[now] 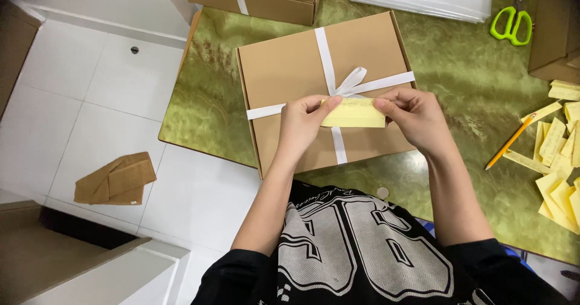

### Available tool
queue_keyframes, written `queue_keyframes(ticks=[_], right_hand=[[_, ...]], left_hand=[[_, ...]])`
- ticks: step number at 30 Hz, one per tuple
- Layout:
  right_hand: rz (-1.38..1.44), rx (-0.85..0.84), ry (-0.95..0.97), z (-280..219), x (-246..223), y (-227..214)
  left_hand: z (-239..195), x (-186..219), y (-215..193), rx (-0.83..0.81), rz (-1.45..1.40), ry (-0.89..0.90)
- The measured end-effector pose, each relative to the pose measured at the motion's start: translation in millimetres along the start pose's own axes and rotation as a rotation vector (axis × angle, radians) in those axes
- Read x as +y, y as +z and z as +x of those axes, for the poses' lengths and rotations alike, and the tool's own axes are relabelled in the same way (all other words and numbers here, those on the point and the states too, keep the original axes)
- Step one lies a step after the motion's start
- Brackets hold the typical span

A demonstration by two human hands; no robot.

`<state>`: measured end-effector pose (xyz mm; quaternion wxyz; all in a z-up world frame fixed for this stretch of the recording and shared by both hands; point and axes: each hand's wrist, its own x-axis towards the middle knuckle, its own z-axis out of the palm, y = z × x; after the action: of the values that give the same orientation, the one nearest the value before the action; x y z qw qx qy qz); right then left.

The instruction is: The person places a cardboard box on a table, ties it with a white ribbon, and attaches a yellow note. They then untie the ribbon, open the box, and remove a plastic-wrapped purple garment. The garment is hung on a green hanger on a clothing rack. The person then folds the plastic wrap and places it back into the box before closing it.

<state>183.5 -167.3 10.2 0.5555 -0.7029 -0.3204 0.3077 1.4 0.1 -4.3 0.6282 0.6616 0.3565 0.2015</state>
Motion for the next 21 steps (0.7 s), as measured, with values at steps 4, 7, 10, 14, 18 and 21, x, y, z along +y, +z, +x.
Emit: queue_keyframes(ticks=[4,7,10,14,18,21], right_hand=[[0.024,0.042,-0.001,-0.7,6.9,-1.8],[0.049,0.1,-0.045,-2.5,9.1,-0.3],[0.083,0.133,-0.065,-2.4,13.0,-0.1],[0.159,0.119,-0.105,-5.3,5.8,0.3],[0.125,0.064,-0.162,-13.0,-21.3,7.2],[0.108,0.045,-0.159,-13.9,-27.6,8.0]], left_hand=[[16.9,-46.4,8.1,-0.012,-0.001,0.031],[6.2,-22.1,6.4,-0.087,-0.261,0.01],[-16.0,31.1,-1.0,-0.11,-0.284,-0.001],[-24.1,44.4,-6.2,-0.254,-0.168,0.189],[-18.9,32.4,-3.5,-0.296,-0.07,0.195],[-20.4,37.1,-1.8,-0.279,-0.041,0.17]])
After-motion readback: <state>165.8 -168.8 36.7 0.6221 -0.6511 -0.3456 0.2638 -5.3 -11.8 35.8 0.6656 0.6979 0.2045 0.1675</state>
